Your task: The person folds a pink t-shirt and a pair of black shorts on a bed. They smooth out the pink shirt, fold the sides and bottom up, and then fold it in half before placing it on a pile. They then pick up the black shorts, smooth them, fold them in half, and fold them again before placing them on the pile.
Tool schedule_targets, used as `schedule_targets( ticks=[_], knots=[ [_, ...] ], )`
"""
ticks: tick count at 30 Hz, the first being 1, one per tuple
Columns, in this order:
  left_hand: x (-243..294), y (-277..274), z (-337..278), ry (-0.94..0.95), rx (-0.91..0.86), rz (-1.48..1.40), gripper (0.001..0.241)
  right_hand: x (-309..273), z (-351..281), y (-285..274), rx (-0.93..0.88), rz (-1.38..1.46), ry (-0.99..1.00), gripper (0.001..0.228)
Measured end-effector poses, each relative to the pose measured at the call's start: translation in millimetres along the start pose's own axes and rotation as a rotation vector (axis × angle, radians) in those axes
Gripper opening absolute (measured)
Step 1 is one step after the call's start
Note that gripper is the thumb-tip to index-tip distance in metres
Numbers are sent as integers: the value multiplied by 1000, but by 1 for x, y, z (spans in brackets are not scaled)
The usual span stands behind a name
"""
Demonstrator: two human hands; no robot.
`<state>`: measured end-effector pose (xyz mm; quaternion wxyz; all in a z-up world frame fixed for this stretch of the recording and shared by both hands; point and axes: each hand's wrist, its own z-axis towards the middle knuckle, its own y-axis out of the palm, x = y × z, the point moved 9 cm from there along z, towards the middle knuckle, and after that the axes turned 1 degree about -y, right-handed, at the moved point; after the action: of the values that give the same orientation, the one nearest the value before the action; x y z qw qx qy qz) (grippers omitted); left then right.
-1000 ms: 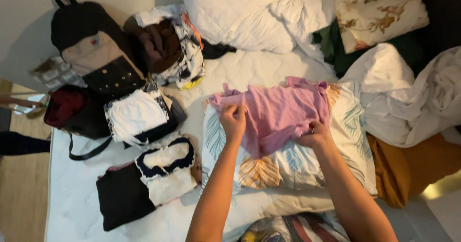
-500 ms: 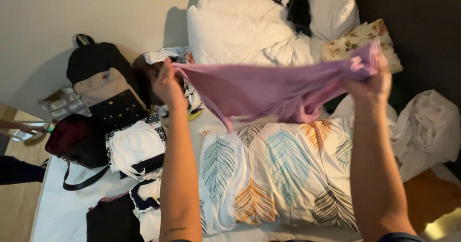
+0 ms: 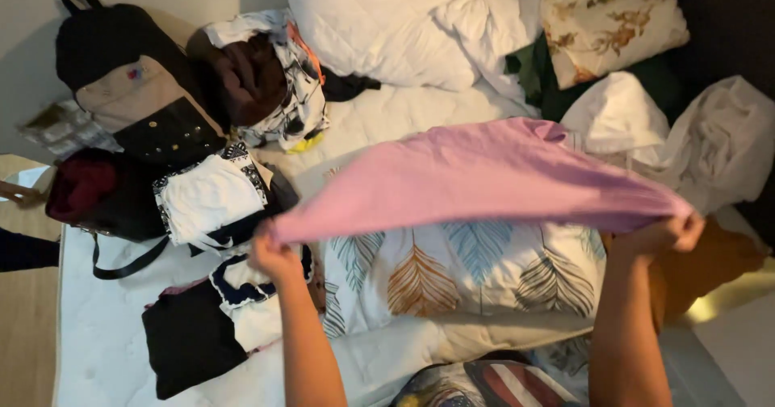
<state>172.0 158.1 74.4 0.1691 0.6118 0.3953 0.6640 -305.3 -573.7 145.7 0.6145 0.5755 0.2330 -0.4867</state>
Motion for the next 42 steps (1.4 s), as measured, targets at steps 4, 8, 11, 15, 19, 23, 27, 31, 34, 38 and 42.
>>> schedule_targets(
  ticks=[4, 8, 11, 15, 19, 23, 27, 31, 34, 38, 42],
  knots=[
    [-15, -96, -60, -36, 74, 134, 24, 89, -24, -105, -91, -237, -115, 10],
    [-25, -146, -103, -154, 254, 460, 24, 84, -106, -112, -489, -495, 248, 25],
    [-29, -161, -106, -192, 289, 650, 29, 90, -141, -119, -765, -718, 403, 45],
    [-48, -149, -119, -431, 238, 696, 34, 53, -157, -96, -989, -971, 235, 60],
    [-97, -144, -118, -540, -206, 871, 39, 52, -137, -101, -912, -1234, -14, 22],
    [-36, -168, -90, -69, 43, 1123, 31, -2, -102, -114, -428, -1010, -126, 18],
    [8, -146, -98, 135, 171, 1295, 13, -27, -110, -122, -537, -1081, -369, 16],
    [-23, -174, -105, 0, 227, 1154, 21, 31, -120, -187, -679, -1114, -104, 26],
    [-41, -158, -123, -84, 218, 1328, 25, 97, -128, -242, -889, -1355, 195, 26],
    [-106, -105, -192, 144, 200, 1569, 24, 133, -95, -250, -556, -1130, 357, 16],
    [-249, -22, -353, -391, -326, 1380, 17, 165, -71, -180, -537, -849, 483, 21]
  ],
)
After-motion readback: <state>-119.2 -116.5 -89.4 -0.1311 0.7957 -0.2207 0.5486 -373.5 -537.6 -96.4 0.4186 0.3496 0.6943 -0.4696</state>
